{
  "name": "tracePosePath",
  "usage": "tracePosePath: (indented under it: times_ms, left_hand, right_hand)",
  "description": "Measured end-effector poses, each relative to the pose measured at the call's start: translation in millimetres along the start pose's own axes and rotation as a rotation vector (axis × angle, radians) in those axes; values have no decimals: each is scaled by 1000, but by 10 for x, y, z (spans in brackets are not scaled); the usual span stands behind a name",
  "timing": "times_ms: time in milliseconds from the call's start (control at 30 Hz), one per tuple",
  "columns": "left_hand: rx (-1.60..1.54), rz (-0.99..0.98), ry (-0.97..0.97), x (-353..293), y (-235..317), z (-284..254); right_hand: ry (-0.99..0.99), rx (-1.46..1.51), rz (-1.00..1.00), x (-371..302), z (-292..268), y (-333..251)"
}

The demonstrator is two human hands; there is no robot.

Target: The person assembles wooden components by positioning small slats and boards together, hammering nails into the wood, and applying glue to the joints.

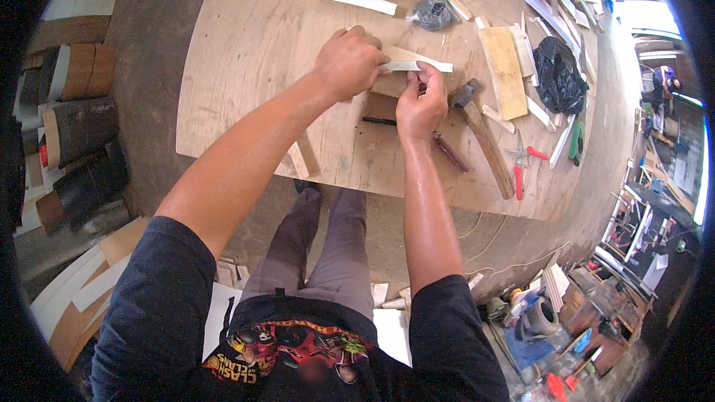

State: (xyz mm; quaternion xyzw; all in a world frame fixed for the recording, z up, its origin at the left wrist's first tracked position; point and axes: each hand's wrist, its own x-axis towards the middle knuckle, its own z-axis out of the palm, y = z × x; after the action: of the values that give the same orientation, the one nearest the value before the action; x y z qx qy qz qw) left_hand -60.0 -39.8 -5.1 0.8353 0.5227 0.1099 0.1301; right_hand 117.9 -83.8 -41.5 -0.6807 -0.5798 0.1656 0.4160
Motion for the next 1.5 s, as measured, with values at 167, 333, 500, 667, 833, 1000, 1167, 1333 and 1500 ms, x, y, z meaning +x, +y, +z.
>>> tracePosePath:
  times_ms: [167, 333, 500, 667, 833, 1000, 1167, 1333, 1500]
  left_hand:
    - [-1, -14, -25, -22, -14, -23]
    - [-29, -22, -18, -15, -7, -8]
    - [-37, -37, -19, -18, 0, -23]
    - [-68, -77, -57, 23, 53, -97]
    - [-183, -158, 23, 157, 163, -121]
    - [-370, -211, 89, 393, 161, -194]
    - [-572, -338, 191, 165, 61, -353]
    - [-532, -259, 207, -292, 155, -529]
    - [-380, -399, 308, -727, 4, -375]
  right_hand:
    - [1, 140, 44, -11, -26, -89]
    - [-8, 84, 37, 10, -26, -80]
    - [14, 166, 39, 29, -31, -73]
    - [-2, 253, 78, 124, -133, -108]
    - [40, 296, 79, 363, -153, -127]
    - [65, 274, 56, 658, -216, -77]
    - [-162, 278, 83, 588, -363, -163]
    - [-280, 286, 19, 308, -463, -435]
    - [-298, 319, -47, 145, -308, -479]
